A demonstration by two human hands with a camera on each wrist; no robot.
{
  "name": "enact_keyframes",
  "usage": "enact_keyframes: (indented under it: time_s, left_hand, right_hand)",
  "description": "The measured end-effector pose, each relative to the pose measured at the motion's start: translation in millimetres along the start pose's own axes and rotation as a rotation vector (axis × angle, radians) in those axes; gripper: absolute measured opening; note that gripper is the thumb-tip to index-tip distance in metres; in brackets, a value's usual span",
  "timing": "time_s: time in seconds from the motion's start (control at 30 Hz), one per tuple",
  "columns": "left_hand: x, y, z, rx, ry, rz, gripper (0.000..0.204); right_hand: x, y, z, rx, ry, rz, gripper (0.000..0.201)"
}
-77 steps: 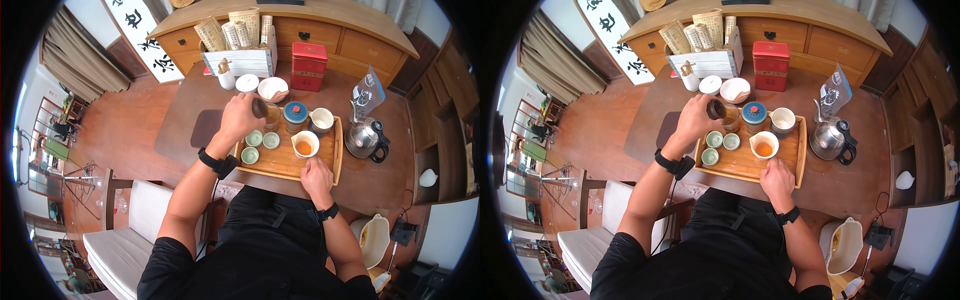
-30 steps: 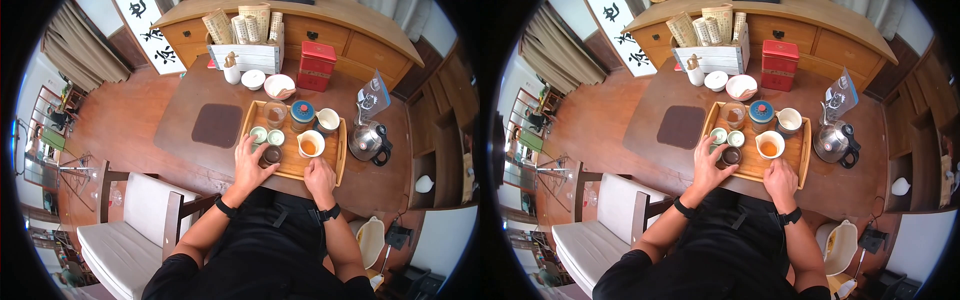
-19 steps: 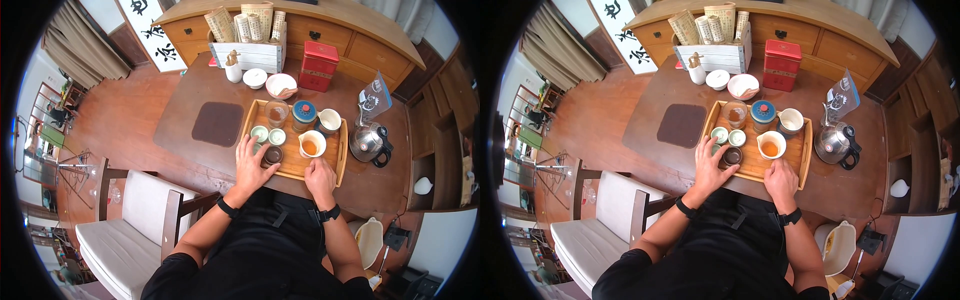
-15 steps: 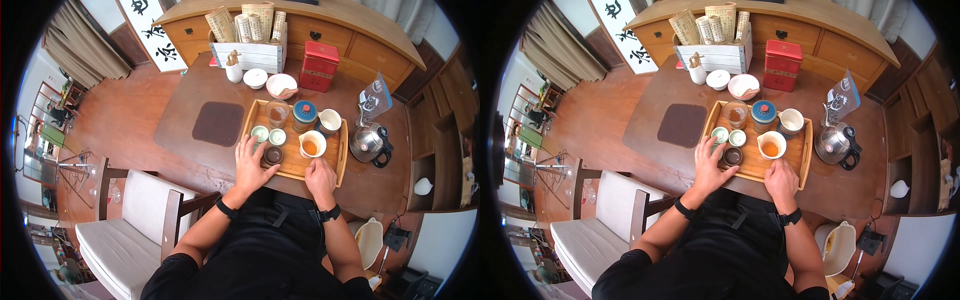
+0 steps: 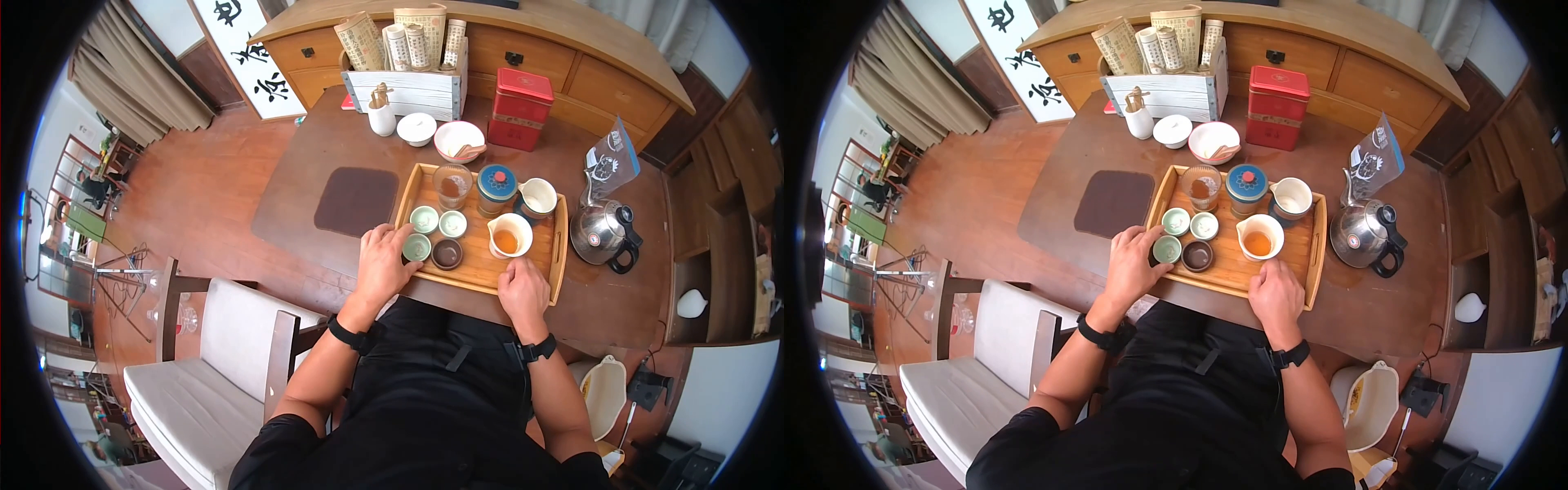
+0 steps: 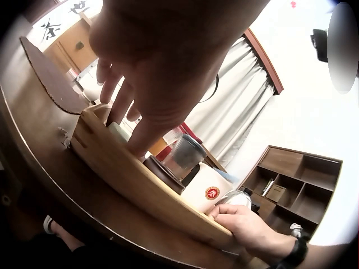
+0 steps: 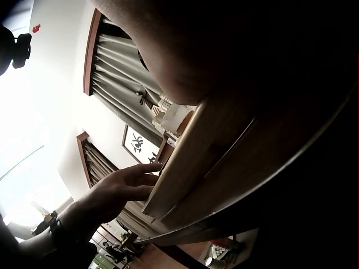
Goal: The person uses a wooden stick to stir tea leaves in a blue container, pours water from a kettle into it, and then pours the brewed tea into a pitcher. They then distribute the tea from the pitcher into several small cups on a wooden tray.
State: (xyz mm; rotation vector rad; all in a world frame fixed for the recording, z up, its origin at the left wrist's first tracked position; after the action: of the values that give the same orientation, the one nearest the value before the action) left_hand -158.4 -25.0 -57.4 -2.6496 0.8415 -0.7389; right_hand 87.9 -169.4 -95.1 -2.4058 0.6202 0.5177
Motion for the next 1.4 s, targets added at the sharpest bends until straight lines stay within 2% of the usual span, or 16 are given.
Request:
enact_keyframes:
  time_s: [0.37,0.8,0.97,1.13,1.2,1.4]
  left_hand:
    - [-1.6,0.7,2.4,0.002,0.013,-0.026,0.072]
    - [1.3,-0.6,-0.2,-0.023,0.017,-0.040,0.073]
    - [10.4,-15.5,-6.4,0.131,0.065,0.077,0.059]
    - [26.8,-41.8,14.0,0.131,0.147,0.108,0.051]
    - [39.0,-45.5,21.4,0.147,0.043,0.070,0.048]
    - [47.1,-51.1,49.4,0.144,-0.057,0.012,0.058]
  right_hand:
    - [0.5,-0.2,0.5,-0.039,0.004,0.037,0.006]
    - [0.5,0.0,1.2,-0.010,0.000,0.001,0.007]
    - [0.2,0.3,1.5,-0.006,0.003,-0.006,0.007]
    - [-0.3,0.5,0.7,-0.007,0.005,0.008,0.008]
    - [2.4,1.1,2.3,0.002,0.006,0.005,0.008]
    - [-1.0,-0.2,-0.5,-0.006,0.005,0.004,0.007]
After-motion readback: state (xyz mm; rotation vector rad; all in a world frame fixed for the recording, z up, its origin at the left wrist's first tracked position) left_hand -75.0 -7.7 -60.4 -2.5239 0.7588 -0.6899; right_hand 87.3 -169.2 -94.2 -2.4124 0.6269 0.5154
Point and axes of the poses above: each hand's wrist, its own y-axis away from the middle knuckle, its own z-axis out of the palm, x = y × z, the point moved 5 cm from there along -y, towards the middle knuckle, and after that the axes turned 10 degrees about x, right-handed, at the moved point
